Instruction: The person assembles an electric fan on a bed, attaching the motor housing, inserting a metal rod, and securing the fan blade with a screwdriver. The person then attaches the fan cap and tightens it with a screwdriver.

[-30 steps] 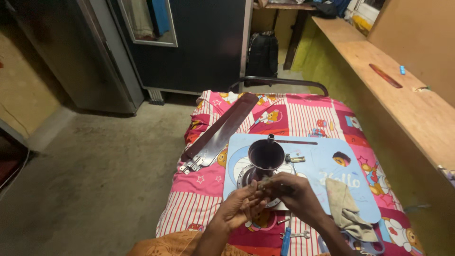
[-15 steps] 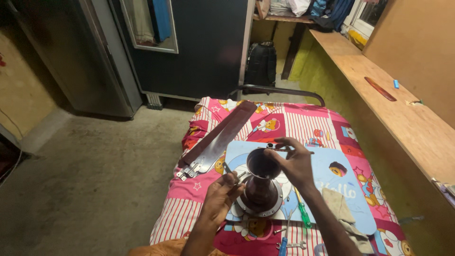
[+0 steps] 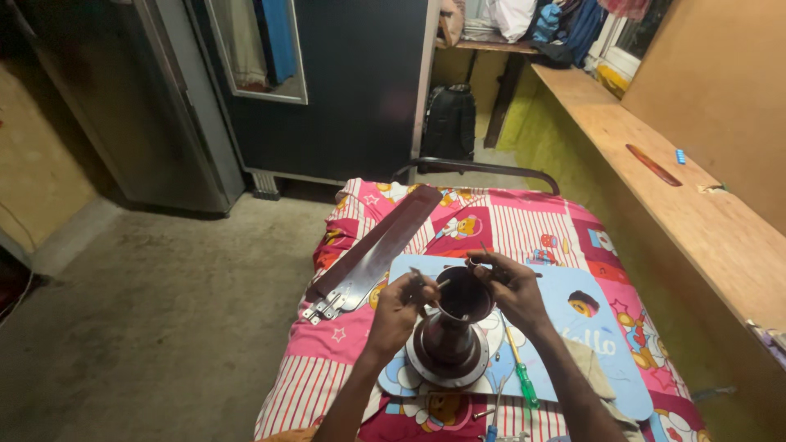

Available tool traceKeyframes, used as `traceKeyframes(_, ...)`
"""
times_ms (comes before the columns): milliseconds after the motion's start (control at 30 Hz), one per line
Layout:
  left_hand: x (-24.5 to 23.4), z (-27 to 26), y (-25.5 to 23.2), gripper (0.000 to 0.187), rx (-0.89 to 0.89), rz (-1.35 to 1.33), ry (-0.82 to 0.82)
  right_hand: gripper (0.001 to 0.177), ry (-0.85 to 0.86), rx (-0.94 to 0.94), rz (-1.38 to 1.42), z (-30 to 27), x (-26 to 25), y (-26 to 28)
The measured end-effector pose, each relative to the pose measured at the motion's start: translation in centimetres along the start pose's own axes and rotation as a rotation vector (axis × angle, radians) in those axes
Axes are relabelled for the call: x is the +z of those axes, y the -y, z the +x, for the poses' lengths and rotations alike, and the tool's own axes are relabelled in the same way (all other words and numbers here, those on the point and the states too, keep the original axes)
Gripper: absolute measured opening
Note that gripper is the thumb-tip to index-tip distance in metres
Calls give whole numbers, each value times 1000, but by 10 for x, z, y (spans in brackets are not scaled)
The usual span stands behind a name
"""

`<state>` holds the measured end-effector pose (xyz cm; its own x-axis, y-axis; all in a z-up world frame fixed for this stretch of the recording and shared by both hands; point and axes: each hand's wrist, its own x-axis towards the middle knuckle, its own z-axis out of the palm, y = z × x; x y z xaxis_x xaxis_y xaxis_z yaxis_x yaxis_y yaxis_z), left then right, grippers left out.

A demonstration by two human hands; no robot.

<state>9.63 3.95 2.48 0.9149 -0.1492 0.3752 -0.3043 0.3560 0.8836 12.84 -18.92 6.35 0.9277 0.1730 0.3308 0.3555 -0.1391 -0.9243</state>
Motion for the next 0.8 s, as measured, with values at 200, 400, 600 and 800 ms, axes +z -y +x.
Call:
traceKeyframes(200,15,43,17,14,83,81,128,31,72,-34,135,7,-6,-20)
traceKeyframes(400,13,44,21,10,17,120,70,37,77,-88,97,8,-5,-23)
traceKeyframes(600,13,43,20,10,-12,106,27,30,56,-47,105,10,-3,-17)
traceKeyframes(800,15,51,13,20,79,127,103,36,45,-32,75,5,0,-5)
